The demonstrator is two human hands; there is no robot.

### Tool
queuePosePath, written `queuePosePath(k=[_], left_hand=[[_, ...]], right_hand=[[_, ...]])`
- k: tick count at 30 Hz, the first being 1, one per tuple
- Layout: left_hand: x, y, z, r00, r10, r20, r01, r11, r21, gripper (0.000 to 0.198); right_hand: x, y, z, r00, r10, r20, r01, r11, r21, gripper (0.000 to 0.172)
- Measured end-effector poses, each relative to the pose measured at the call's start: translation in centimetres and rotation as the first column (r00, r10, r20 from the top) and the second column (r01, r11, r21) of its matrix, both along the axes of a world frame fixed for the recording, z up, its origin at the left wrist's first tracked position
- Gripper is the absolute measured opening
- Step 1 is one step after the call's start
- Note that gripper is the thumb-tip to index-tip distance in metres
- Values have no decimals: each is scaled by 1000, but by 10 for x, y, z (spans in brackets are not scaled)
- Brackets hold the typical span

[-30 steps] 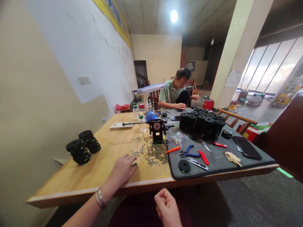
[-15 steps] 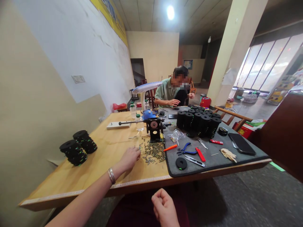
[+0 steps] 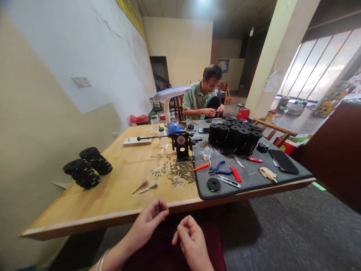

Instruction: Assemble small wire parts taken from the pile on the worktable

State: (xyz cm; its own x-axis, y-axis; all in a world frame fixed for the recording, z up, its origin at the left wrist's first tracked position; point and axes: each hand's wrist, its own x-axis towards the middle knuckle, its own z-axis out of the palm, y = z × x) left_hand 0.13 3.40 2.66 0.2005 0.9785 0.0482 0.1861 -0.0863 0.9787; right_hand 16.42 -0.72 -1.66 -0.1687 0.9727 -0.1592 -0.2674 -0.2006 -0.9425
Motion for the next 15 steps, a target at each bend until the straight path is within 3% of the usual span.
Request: queuePosePath(k=[2, 5, 9, 15], left_hand=[[6, -17, -12, 977, 67, 202, -31, 984, -177, 17], [11, -28, -22, 929, 146, 339, -37, 951, -308, 21], [13, -31, -28, 897, 189, 399, -37, 933, -357, 23], [13, -31, -32, 885, 204, 419, -29, 922, -386, 25]], right_hand=[[-1, -5, 2, 997, 5, 72, -8, 999, 43, 36], [-3, -9, 4, 979, -4, 205, -21, 993, 119, 33], [-6, -9, 2, 952, 13, 305, -65, 985, 159, 28], [-9, -7, -2, 953, 24, 302, -70, 987, 142, 27]])
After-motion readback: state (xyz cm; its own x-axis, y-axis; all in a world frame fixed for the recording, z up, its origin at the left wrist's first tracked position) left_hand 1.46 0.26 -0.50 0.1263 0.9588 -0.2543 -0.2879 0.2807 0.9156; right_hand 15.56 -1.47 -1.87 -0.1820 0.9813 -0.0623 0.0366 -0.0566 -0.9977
